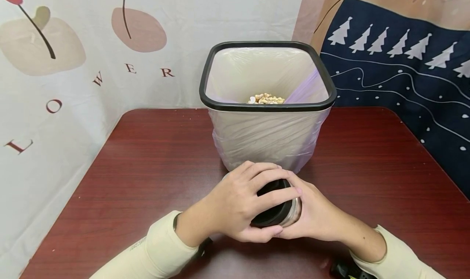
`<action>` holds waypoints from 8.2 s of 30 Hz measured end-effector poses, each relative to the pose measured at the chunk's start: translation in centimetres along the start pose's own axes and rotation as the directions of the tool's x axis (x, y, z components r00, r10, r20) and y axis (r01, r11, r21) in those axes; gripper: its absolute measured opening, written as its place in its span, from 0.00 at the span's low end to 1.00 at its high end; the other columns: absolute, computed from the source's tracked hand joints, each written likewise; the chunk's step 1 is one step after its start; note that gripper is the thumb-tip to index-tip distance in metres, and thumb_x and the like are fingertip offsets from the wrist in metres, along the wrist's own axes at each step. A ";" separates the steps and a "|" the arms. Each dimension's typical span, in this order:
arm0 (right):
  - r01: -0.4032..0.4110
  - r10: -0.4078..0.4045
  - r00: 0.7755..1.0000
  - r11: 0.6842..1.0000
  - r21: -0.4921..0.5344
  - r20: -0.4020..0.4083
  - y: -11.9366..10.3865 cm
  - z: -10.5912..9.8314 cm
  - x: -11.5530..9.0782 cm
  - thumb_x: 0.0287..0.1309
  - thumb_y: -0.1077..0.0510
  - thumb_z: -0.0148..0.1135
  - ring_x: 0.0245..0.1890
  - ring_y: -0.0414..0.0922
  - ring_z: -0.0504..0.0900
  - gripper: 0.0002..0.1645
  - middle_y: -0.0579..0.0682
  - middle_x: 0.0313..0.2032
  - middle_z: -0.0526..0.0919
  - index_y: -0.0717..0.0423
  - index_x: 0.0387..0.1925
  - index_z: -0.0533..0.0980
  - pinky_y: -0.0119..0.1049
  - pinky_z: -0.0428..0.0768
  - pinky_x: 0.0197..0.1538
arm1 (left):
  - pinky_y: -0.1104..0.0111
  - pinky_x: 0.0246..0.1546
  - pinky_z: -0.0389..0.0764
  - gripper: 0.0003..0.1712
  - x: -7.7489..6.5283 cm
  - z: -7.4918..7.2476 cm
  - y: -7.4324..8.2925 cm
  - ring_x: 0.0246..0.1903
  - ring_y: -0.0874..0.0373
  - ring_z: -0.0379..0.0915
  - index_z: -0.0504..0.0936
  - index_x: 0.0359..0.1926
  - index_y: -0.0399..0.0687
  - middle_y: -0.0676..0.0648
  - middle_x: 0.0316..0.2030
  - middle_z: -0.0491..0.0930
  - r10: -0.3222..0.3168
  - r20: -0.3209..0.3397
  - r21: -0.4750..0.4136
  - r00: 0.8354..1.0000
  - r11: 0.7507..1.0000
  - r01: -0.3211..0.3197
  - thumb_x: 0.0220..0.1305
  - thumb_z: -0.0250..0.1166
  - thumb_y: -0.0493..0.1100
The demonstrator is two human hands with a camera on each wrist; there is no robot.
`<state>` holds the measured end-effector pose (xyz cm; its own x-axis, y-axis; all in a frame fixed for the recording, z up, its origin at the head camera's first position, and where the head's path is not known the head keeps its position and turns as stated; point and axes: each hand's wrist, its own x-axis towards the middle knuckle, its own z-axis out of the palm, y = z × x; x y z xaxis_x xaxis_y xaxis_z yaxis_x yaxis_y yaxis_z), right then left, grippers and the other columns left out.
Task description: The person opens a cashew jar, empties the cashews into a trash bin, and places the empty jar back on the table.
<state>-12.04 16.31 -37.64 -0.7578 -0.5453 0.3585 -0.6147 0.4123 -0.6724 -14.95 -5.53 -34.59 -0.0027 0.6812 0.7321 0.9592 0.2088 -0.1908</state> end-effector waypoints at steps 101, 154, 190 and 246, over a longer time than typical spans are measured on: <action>-0.019 0.024 0.999 0.992 0.124 -0.041 -0.2 -1.1 0.0 0.31 0.51 0.87 0.55 0.38 0.78 0.59 0.40 0.56 0.79 0.43 0.67 0.64 0.23 0.71 0.60 | 0.70 0.49 0.68 0.29 -8.1 -3.2 -4.3 0.47 0.51 0.67 0.65 0.65 0.35 0.36 0.56 0.69 -0.790 -0.130 -0.372 0.600 0.599 0.709 0.67 0.43 0.45; -0.038 0.045 0.997 0.994 0.104 -0.062 0.0 -1.2 0.0 0.31 0.51 0.87 0.55 0.38 0.78 0.60 0.40 0.55 0.80 0.42 0.67 0.64 0.23 0.70 0.61 | 0.51 0.57 0.77 0.36 -11.7 -4.7 -4.8 0.52 0.49 0.78 0.65 0.61 0.53 0.50 0.57 0.66 -0.890 0.323 0.019 0.321 0.345 0.938 0.57 0.73 0.55; -0.065 0.070 0.996 0.993 0.096 -0.054 0.2 -1.3 0.1 0.31 0.50 0.87 0.56 0.37 0.78 0.59 0.38 0.56 0.79 0.40 0.67 0.64 0.23 0.70 0.60 | 0.45 0.58 0.75 0.54 -13.4 -5.0 -4.9 0.59 0.40 0.75 0.55 0.75 0.54 0.36 0.65 0.67 -0.805 0.558 0.174 0.199 0.348 0.921 0.55 0.74 0.58; -0.058 0.065 0.996 0.993 0.104 -0.063 0.3 -1.4 0.0 0.31 0.50 0.88 0.56 0.38 0.78 0.59 0.39 0.56 0.79 0.41 0.67 0.64 0.22 0.70 0.61 | 0.53 0.69 0.61 0.43 -1.2 -4.8 -6.7 0.70 0.54 0.59 0.57 0.76 0.45 0.46 0.72 0.62 -0.872 -0.155 -0.414 0.464 0.484 0.771 0.72 0.48 0.67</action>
<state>-12.55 17.43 -36.92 -0.8083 -0.4702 0.3543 -0.5436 0.3650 -0.7558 -20.03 -11.13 -31.06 -0.7939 0.0250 0.6075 0.5791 0.3360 0.7428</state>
